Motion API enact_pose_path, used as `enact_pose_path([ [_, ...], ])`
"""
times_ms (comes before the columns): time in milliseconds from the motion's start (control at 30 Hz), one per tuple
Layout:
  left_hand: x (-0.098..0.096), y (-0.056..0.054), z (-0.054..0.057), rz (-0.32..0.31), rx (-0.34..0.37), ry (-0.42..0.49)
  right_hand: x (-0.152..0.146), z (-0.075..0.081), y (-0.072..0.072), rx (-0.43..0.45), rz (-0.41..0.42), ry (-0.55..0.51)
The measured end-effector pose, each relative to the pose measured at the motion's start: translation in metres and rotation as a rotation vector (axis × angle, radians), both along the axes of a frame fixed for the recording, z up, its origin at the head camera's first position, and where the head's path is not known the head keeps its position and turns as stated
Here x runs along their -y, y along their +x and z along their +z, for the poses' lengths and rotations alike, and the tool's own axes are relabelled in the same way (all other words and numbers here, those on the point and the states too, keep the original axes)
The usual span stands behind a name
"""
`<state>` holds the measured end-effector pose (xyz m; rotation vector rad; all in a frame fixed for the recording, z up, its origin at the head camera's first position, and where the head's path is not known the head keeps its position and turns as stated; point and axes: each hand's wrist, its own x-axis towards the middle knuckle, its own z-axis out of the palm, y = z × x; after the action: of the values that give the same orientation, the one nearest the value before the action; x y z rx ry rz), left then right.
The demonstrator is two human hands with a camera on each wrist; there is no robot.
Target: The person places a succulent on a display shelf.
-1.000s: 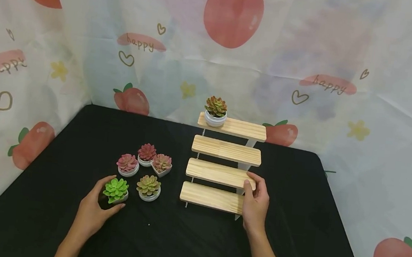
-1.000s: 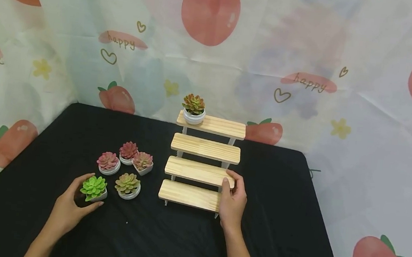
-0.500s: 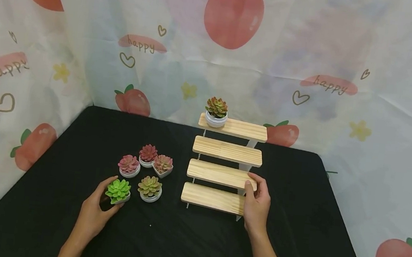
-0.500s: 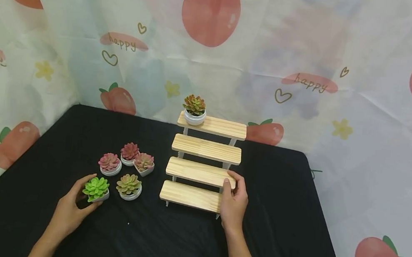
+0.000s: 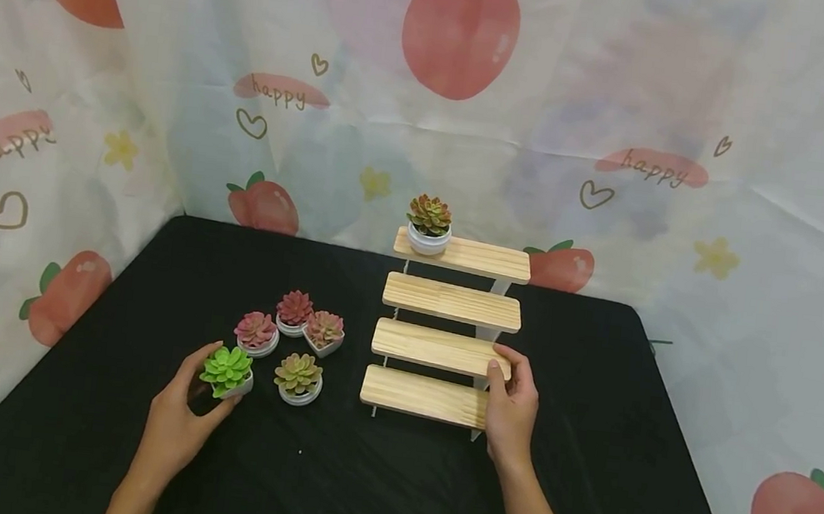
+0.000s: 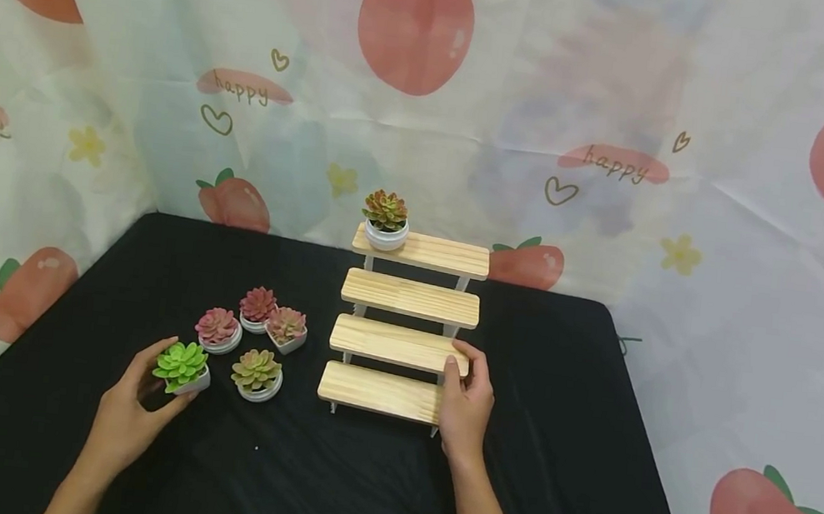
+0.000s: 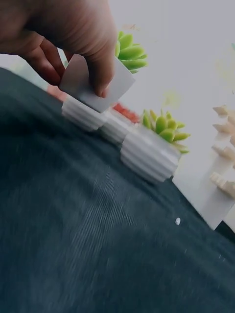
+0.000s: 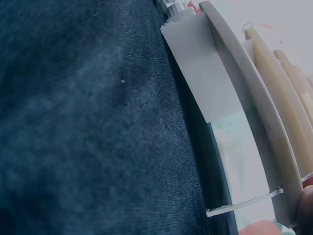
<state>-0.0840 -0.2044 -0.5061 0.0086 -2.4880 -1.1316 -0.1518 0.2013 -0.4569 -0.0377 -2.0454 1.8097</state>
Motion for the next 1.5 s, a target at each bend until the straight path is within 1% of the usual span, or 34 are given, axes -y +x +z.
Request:
enact_pose_path([
  [167, 0.000, -0.004, 0.014, 0.001, -0.038, 0.018, 0.000, 0.000, 0.000, 0.009, -0.009, 0.007],
  [367, -0.008, -0.009, 0.023, -0.005, -0.061, 0.050, -0.001, 0.000, 0.000, 0.017, -0.007, 0.009],
  [467, -0.013, -0.008, 0.025, 0.009, -0.061, 0.065, 0.000, 0.001, -0.001, 0.018, 0.007, 0.014],
  [633, -0.018, -0.001, 0.025, 0.049, -0.074, 0.099, 0.002, 0.003, -0.001, 0.041, 0.048, 0.037],
  [767, -0.021, 0.001, 0.026, 0.042, -0.091, 0.108, 0.002, 0.003, 0.001, 0.061, 0.055, 0.041],
  [900, -0.025, -0.004, 0.032, 0.002, -0.112, 0.119, 0.001, 0.002, 0.003, 0.064, 0.047, 0.036],
  [1067, -0.032, -0.011, 0.044, -0.069, -0.137, 0.135, 0.000, 0.002, 0.006, 0.071, 0.033, 0.041],
  [1200, -0.043, -0.021, 0.056, -0.132, -0.166, 0.158, -0.001, 0.002, 0.007, 0.058, 0.018, 0.039],
  [1300, -0.053, -0.029, 0.066, -0.176, -0.206, 0.187, -0.001, 0.003, 0.006, 0.038, 0.008, 0.032],
  [1367, -0.060, -0.035, 0.071, -0.202, -0.236, 0.188, -0.001, 0.003, 0.005, 0.028, 0.004, 0.024],
  [1500, -0.076, -0.045, 0.078, -0.255, -0.268, 0.196, 0.000, 0.004, 0.005, 0.028, 0.000, 0.008],
])
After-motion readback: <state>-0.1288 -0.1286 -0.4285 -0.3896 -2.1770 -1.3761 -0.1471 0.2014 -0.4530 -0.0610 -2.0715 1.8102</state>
